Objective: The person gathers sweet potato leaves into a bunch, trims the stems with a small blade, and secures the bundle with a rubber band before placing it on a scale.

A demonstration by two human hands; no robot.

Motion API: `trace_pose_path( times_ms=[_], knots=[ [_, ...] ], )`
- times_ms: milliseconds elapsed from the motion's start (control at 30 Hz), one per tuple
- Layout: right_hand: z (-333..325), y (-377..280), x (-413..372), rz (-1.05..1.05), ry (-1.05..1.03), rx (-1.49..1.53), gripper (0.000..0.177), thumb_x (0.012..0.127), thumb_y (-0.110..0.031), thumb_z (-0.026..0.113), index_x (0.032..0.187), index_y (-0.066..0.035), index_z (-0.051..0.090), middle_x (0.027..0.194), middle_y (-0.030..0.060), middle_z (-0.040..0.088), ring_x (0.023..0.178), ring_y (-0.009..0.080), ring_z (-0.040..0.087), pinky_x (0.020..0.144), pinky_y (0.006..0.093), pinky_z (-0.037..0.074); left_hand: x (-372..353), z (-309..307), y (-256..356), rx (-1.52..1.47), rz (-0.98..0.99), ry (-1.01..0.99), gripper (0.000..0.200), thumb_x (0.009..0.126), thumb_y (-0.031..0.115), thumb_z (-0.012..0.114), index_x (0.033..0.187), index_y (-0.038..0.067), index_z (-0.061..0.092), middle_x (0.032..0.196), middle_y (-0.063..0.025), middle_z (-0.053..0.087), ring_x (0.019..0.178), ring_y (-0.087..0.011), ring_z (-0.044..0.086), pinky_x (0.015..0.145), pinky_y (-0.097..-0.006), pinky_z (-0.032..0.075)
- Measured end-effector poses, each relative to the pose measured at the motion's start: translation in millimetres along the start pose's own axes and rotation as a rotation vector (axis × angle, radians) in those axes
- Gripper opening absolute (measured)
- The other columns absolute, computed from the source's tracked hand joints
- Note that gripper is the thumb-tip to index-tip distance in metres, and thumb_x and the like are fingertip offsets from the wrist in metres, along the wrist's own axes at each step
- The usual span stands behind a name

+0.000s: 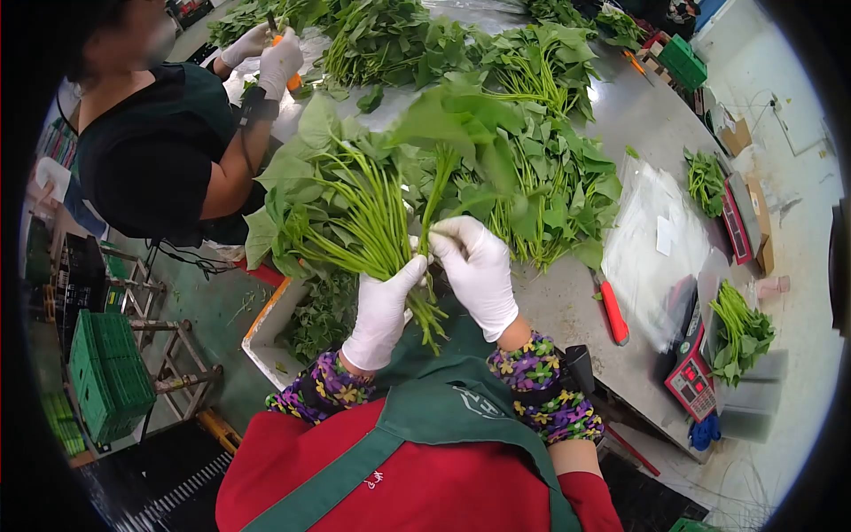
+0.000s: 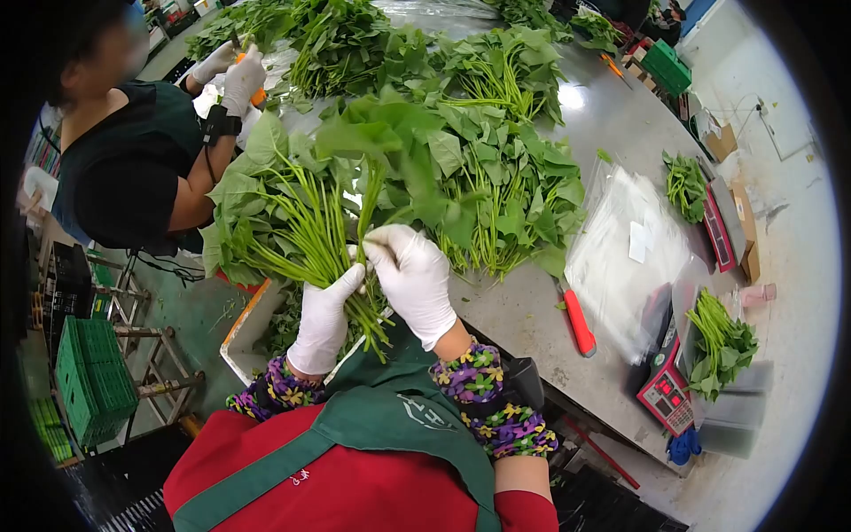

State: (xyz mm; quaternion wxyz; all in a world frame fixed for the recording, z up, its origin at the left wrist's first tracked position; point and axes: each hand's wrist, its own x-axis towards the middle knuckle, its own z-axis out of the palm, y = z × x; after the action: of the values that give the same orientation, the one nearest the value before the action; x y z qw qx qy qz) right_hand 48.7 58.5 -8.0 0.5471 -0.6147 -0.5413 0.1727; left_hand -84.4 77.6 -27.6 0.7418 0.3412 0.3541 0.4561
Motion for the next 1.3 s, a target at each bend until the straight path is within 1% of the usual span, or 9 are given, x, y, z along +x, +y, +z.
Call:
trace_pose_path(
  times_ms=[67,233,333,433,500,767,1033,1167,1300],
  knots=[
    [2,11,-6,-0.308,0.030,-0.258,0.012,0.079,-0.015,0.067,0.087,-0.009,0.061,0.073,0.0053,0.060,0.065,0.0273,0.057,0.059,0.0365,0.044,3,3,0,-0.033,0.006,0.016,0.025,0.084,0.000,0.064,0.108,0.001,0.057,0.091,-0.0038,0.062,0.071,-0.0095,0.056,0.062,-0.0219,0.046],
    [-2,15,-28,-0.422,-0.104,-0.418,0.019,0.079,-0.015,0.067,0.096,-0.009,0.060,0.085,0.0066,0.059,0.074,0.0281,0.056,0.064,0.0371,0.044,14,3,4,-0.083,0.006,0.058,0.026,0.083,0.001,0.066,0.107,0.002,0.058,0.088,-0.0034,0.062,0.069,-0.0096,0.057,0.062,-0.0219,0.046],
    [-9,11,-19,-0.100,0.064,-0.555,0.031,0.082,-0.015,0.064,0.112,-0.009,0.061,0.106,0.0164,0.056,0.086,0.0316,0.056,0.074,0.0393,0.047,14,-4,3,-0.025,0.017,0.059,0.029,0.082,0.000,0.067,0.109,0.002,0.058,0.088,-0.0039,0.063,0.074,-0.0106,0.059,0.064,-0.0215,0.048],
    [-10,19,-26,0.029,-0.171,-0.207,0.023,0.085,-0.023,0.064,0.101,-0.007,0.063,0.089,0.0118,0.061,0.080,0.0275,0.059,0.072,0.0366,0.047,13,-4,1,-0.018,-0.010,0.046,0.031,0.081,-0.001,0.068,0.110,0.002,0.058,0.094,-0.0053,0.063,0.079,-0.0125,0.062,0.067,-0.0227,0.050],
    [-1,10,-37,0.357,-0.283,-0.025,0.020,0.087,-0.025,0.063,0.094,-0.007,0.062,0.072,0.0081,0.062,0.062,0.0191,0.060,0.059,0.0322,0.047,12,3,-4,-0.084,0.006,0.085,0.031,0.081,-0.003,0.067,0.110,0.001,0.058,0.098,-0.0059,0.063,0.080,-0.0133,0.062,0.070,-0.0250,0.052],
    [2,15,-41,0.409,-0.254,0.149,0.018,0.090,-0.020,0.060,0.089,-0.002,0.059,0.062,0.0037,0.057,0.054,0.0095,0.054,0.052,0.0272,0.043,12,2,-3,0.041,0.043,0.094,0.032,0.081,-0.005,0.066,0.111,0.001,0.057,0.096,-0.0046,0.062,0.082,-0.0120,0.061,0.072,-0.0240,0.050],
    [2,7,-39,0.615,-0.333,0.363,0.022,0.092,-0.021,0.057,0.090,0.000,0.057,0.066,0.0017,0.057,0.059,0.0076,0.052,0.056,0.0238,0.042,10,-8,-23,0.314,0.289,0.096,0.028,0.083,0.000,0.068,0.109,0.002,0.060,0.099,-0.0021,0.062,0.087,-0.0113,0.058,0.079,-0.0255,0.049],
    [0,4,-38,0.703,-0.350,0.496,0.023,0.093,-0.022,0.057,0.089,0.000,0.056,0.065,0.0008,0.055,0.061,0.0069,0.051,0.058,0.0223,0.041,0,-5,-9,0.529,0.210,0.068,0.024,0.086,0.009,0.067,0.108,0.002,0.060,0.101,-0.0025,0.063,0.086,-0.0112,0.058,0.078,-0.0249,0.048],
    [3,6,-37,0.671,-0.335,0.386,0.022,0.093,-0.022,0.056,0.089,0.000,0.057,0.066,0.0005,0.055,0.061,0.0065,0.049,0.057,0.0221,0.040,4,-21,-18,0.610,0.337,0.162,0.024,0.087,0.012,0.067,0.108,0.002,0.060,0.099,-0.0026,0.063,0.084,-0.0117,0.058,0.077,-0.0248,0.048]
  ],
)
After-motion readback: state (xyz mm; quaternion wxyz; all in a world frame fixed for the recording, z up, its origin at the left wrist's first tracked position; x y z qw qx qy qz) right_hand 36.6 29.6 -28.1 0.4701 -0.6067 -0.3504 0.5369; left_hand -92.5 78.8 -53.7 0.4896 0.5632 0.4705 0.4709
